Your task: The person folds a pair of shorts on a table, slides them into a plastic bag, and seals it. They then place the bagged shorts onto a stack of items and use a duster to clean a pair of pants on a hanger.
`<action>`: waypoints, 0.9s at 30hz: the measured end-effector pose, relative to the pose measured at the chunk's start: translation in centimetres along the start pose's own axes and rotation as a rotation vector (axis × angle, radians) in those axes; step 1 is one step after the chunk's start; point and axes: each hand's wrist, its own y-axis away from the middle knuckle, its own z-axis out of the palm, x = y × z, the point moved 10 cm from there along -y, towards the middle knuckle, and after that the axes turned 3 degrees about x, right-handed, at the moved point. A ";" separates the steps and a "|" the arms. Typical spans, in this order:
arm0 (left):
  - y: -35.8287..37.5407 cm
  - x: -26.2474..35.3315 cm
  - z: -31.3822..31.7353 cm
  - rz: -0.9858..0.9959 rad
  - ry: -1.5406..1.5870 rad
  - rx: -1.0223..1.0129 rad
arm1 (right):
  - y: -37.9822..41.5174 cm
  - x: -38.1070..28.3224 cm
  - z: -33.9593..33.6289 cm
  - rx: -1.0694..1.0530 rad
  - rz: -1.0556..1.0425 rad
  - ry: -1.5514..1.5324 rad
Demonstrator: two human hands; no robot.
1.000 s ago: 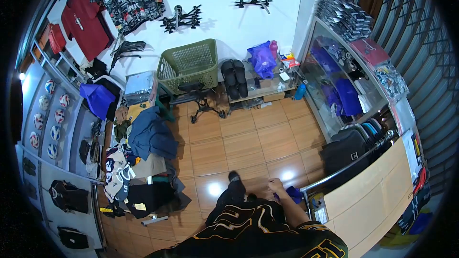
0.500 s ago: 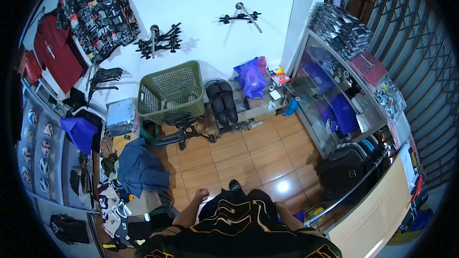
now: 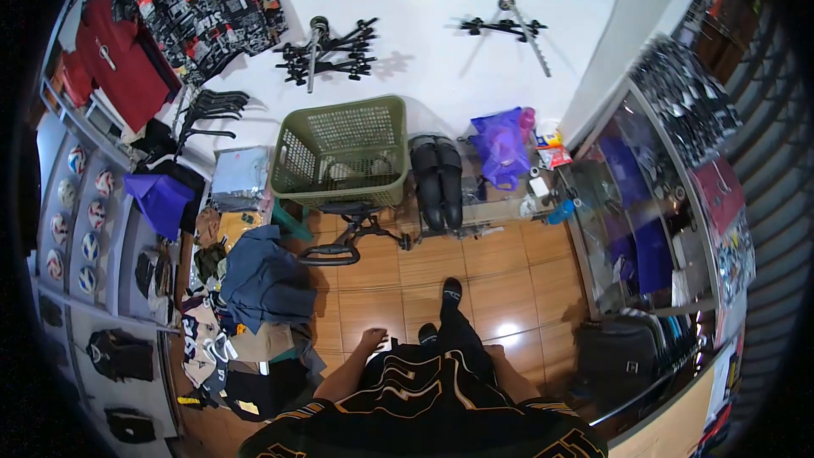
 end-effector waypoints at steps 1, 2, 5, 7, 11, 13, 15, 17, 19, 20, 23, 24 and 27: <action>0.2 -1.7 -1.3 -0.061 -0.076 0.020 | -0.6 -1.3 -0.7 -0.015 -0.008 0.012; 0.4 -3.5 -2.7 -0.123 -0.150 0.036 | -0.3 -2.8 -2.9 0.044 0.101 -0.200; -0.1 -2.5 -2.1 0.546 -1.299 -0.041 | -4.2 -5.1 -6.0 -0.011 0.038 -0.007; 1.4 -4.6 -4.4 0.097 -0.782 -0.055 | -6.5 -7.7 -6.9 -0.123 -0.133 0.389; 4.1 -3.0 -3.5 -0.186 -0.523 -0.102 | -6.4 -14.4 -14.3 -0.068 0.204 -0.189; 1.6 -2.5 -3.0 -0.145 -0.040 0.040 | -5.7 -17.8 -17.3 -0.056 0.345 -0.444; -0.4 -2.5 -3.5 -0.129 0.496 0.304 | -5.9 -20.8 -19.5 -0.106 0.444 -0.559; -0.4 4.0 -2.8 0.029 0.197 0.380 | -8.3 -22.0 -21.0 -0.115 0.425 -0.587; 0.2 9.5 -1.9 0.152 0.066 0.401 | -10.0 -24.3 -22.7 -0.120 0.385 -0.565; 0.7 11.7 -1.6 0.228 -0.007 0.415 | -10.7 -25.2 -23.3 -0.132 0.383 -0.553; 1.2 14.9 -1.4 0.295 0.008 0.437 | -12.5 -27.8 -25.1 -0.128 0.339 -0.525; 1.4 15.3 -1.6 0.328 -0.021 0.465 | -13.0 -28.1 -25.1 -0.135 0.335 -0.517; 1.7 13.1 -2.8 0.204 0.023 0.491 | -13.9 -29.1 -25.0 -0.154 0.318 -0.483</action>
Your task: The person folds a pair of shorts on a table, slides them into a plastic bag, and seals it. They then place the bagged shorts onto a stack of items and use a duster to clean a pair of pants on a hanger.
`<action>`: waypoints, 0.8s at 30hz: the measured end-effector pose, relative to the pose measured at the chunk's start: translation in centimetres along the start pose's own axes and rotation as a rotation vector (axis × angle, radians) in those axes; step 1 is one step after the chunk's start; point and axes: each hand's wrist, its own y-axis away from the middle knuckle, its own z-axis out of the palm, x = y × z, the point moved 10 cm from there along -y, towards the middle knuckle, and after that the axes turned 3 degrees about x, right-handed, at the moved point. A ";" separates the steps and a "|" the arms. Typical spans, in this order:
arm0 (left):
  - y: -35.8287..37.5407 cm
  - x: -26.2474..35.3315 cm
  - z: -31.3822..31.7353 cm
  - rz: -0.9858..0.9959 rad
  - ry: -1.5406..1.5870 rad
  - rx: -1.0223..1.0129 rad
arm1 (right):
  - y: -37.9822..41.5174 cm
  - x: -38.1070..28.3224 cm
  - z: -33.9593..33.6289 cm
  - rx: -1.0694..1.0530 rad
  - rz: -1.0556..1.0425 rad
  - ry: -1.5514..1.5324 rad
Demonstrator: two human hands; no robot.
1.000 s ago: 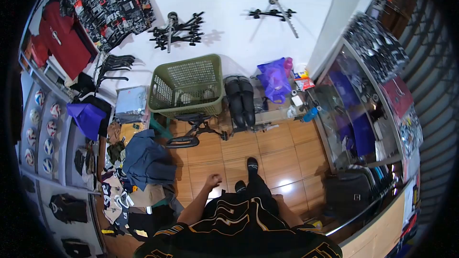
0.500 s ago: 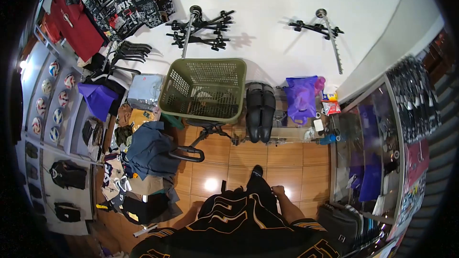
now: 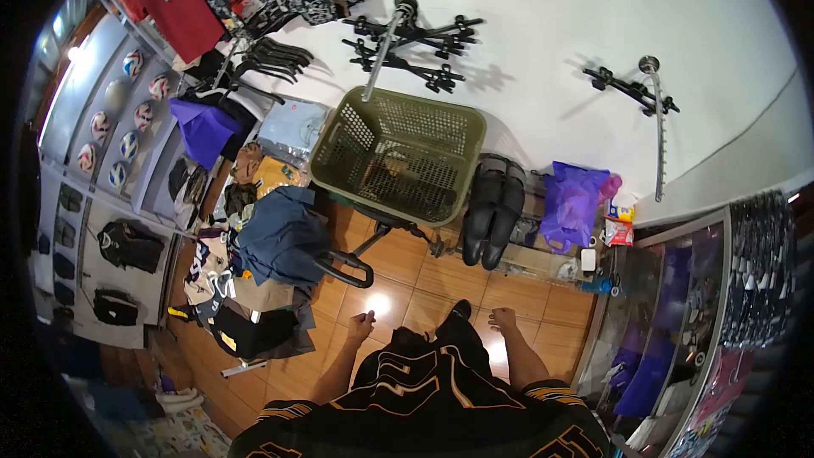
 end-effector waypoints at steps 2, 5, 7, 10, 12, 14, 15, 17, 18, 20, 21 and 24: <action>0.8 -2.3 -1.1 -0.035 0.077 0.059 | 0.4 -0.2 0.7 -0.008 0.019 0.031; 3.0 -6.7 -2.7 -0.097 0.186 0.110 | 0.5 0.8 2.0 -0.023 0.045 0.093; 5.5 -10.9 -3.9 -0.283 0.302 0.195 | 1.9 0.6 3.2 -0.018 0.056 0.154; 8.5 -17.6 -4.4 -0.458 0.420 0.253 | 3.8 1.2 5.7 -0.055 0.079 0.200; 10.7 -21.1 -4.9 -0.472 0.495 0.255 | 4.5 1.6 7.7 -0.056 0.061 0.226; 11.4 -23.3 -5.4 -0.472 0.573 0.252 | 5.0 1.6 9.8 -0.053 0.033 0.244; 12.6 -23.8 -6.1 -0.511 0.590 0.292 | 5.0 1.6 11.0 -0.054 -0.006 0.295; 14.4 -24.6 -7.4 -0.558 0.633 0.355 | 5.4 1.1 13.9 -0.069 -0.058 0.375; 15.1 -24.9 -8.1 -0.585 0.637 0.373 | 5.8 0.7 15.2 -0.053 -0.111 0.420; 16.1 -27.2 -8.9 -0.625 0.666 0.411 | 7.0 -0.1 18.1 -0.052 -0.177 0.494; 15.1 -29.1 -8.4 -0.584 0.756 0.386 | 7.9 -1.6 19.9 -0.037 -0.267 0.622; 15.0 -31.7 -9.0 -0.561 0.890 0.430 | 8.0 -3.6 26.2 -0.053 -0.539 0.857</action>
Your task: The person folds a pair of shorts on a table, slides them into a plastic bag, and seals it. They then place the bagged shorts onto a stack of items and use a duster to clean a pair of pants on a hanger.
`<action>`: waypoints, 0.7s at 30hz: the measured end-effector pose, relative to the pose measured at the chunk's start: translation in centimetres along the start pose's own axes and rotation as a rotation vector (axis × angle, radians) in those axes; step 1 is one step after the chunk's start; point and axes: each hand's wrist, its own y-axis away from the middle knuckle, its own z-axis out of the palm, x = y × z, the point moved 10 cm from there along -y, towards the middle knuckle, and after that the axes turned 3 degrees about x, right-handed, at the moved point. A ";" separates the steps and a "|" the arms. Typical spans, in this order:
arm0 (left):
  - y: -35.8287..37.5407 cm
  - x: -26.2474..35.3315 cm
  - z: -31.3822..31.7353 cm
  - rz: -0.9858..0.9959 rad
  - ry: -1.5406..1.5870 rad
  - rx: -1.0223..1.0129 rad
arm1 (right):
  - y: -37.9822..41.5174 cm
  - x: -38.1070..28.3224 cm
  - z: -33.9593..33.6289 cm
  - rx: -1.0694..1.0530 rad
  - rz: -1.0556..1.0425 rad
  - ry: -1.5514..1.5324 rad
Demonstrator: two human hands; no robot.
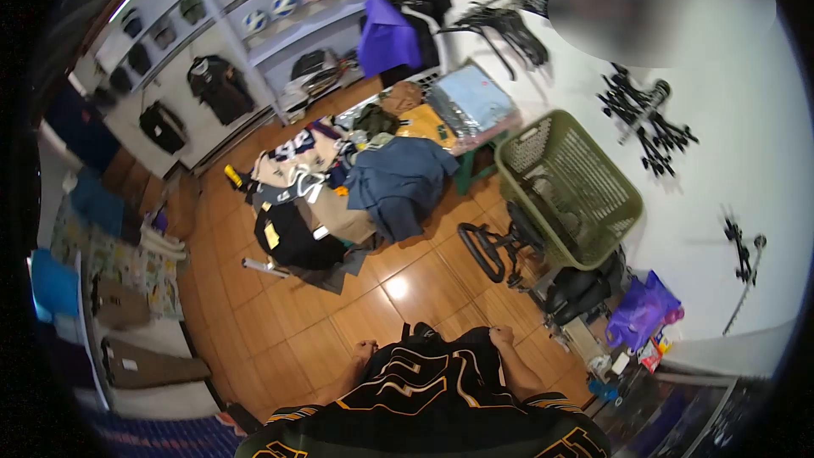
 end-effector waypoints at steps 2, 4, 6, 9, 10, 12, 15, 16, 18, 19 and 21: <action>-0.5 -0.8 -1.8 -0.012 0.067 0.058 | -1.0 -3.6 1.8 0.011 -0.182 0.115; -1.3 -2.1 -2.5 -0.013 0.109 -0.059 | -0.7 -6.3 4.4 -0.120 -0.087 0.076; 0.0 -3.1 -4.2 -0.021 0.196 0.055 | 0.2 -9.4 6.4 -0.216 -0.114 0.115; 4.7 -3.9 -6.9 -0.084 0.282 0.287 | -0.2 -12.8 10.1 -0.367 -0.199 0.320; 6.1 -4.9 -7.8 -0.113 0.326 0.366 | -0.3 -13.8 11.5 -0.411 -0.255 0.474; 8.1 -8.1 -8.9 -0.164 0.433 0.488 | 0.2 -16.2 13.2 -0.444 -0.334 0.649; 11.8 -14.5 -9.4 -0.297 0.599 0.688 | 1.4 -20.1 15.6 -0.537 -0.403 0.929; 13.3 -16.7 -9.1 -0.324 0.708 0.764 | 2.1 -20.9 16.5 -0.595 -0.376 1.032; 16.4 -20.3 -7.6 -0.388 0.867 0.870 | 0.0 -22.0 19.9 -0.632 -0.462 1.106; 17.9 -21.4 -6.9 -0.408 0.932 0.915 | -1.3 -22.7 21.9 -0.643 -0.505 1.110; 19.3 -24.2 -4.6 -0.316 1.188 1.060 | -9.8 -20.4 26.0 -0.746 -0.362 0.994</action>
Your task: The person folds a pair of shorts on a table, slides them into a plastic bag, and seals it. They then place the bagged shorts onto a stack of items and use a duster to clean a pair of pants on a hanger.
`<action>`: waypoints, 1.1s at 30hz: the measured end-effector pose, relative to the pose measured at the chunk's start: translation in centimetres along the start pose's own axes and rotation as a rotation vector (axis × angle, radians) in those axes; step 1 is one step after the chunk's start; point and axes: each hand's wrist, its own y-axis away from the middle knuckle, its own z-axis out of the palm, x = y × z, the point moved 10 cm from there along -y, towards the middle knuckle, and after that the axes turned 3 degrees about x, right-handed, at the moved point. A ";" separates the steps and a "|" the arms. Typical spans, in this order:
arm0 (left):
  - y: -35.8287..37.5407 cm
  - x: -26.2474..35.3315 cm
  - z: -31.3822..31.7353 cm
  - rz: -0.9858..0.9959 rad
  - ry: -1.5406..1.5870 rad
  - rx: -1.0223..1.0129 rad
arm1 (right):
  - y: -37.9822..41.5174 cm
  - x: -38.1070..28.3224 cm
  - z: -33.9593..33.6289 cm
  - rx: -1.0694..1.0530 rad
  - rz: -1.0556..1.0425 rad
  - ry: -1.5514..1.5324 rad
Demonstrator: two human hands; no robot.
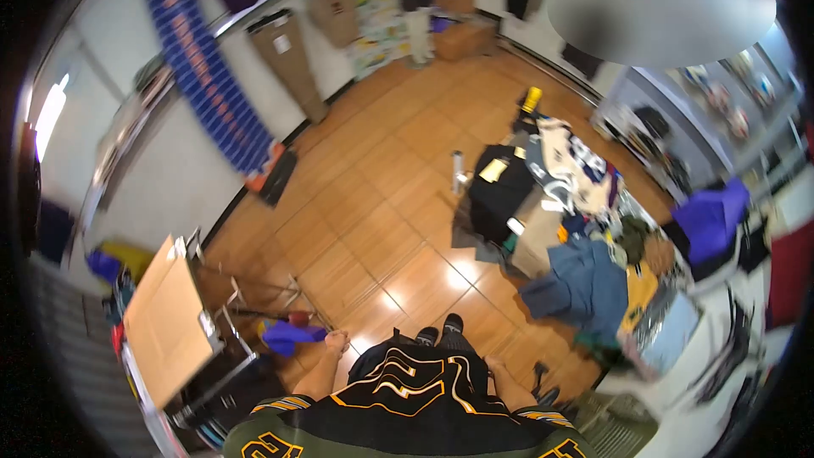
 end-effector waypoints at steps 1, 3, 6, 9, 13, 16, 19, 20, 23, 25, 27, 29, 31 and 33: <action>1.7 -0.1 -1.1 -0.024 0.058 0.067 | -3.7 -1.9 1.5 -0.086 0.080 -0.232; 3.2 -1.6 -3.0 -0.038 0.026 0.181 | -2.8 -9.7 -1.1 -0.113 0.018 0.058; 5.4 -1.9 -4.3 -0.114 0.157 0.236 | -5.9 -17.0 -1.1 -0.104 -0.102 0.215; 5.6 -0.3 -6.1 -0.044 0.300 0.292 | -3.2 -27.4 0.1 -0.129 -0.224 0.357; 4.6 2.4 -9.3 0.073 0.391 0.392 | -1.2 -35.5 4.5 -0.139 -0.299 0.408; 3.6 5.5 -12.0 0.110 0.440 0.448 | 0.9 -39.4 8.8 -0.236 -0.364 0.410; 1.4 7.8 -15.0 0.132 0.478 0.495 | 4.3 -40.6 12.6 -0.322 -0.402 0.471; 0.4 8.5 -16.3 0.138 0.500 0.511 | 5.3 -40.7 13.9 -0.354 -0.401 0.529; -3.8 9.5 -19.9 0.131 0.550 0.508 | 2.7 -38.0 15.9 -0.377 -0.325 0.494; -5.9 10.5 -22.0 0.093 0.617 0.532 | 2.5 -36.6 15.4 -0.347 -0.293 0.464; -8.1 10.9 -24.2 0.065 0.631 0.546 | 3.5 -35.5 14.9 -0.319 -0.250 0.436; -9.5 12.2 -25.4 0.059 0.644 0.505 | 5.1 -34.2 13.7 -0.251 -0.193 0.532; -12.8 10.7 -27.2 0.019 0.668 0.539 | 3.2 -32.1 13.4 -0.265 -0.138 0.506; -14.5 10.5 -28.0 -0.008 0.675 0.550 | -0.7 -29.2 12.8 -0.279 -0.084 0.480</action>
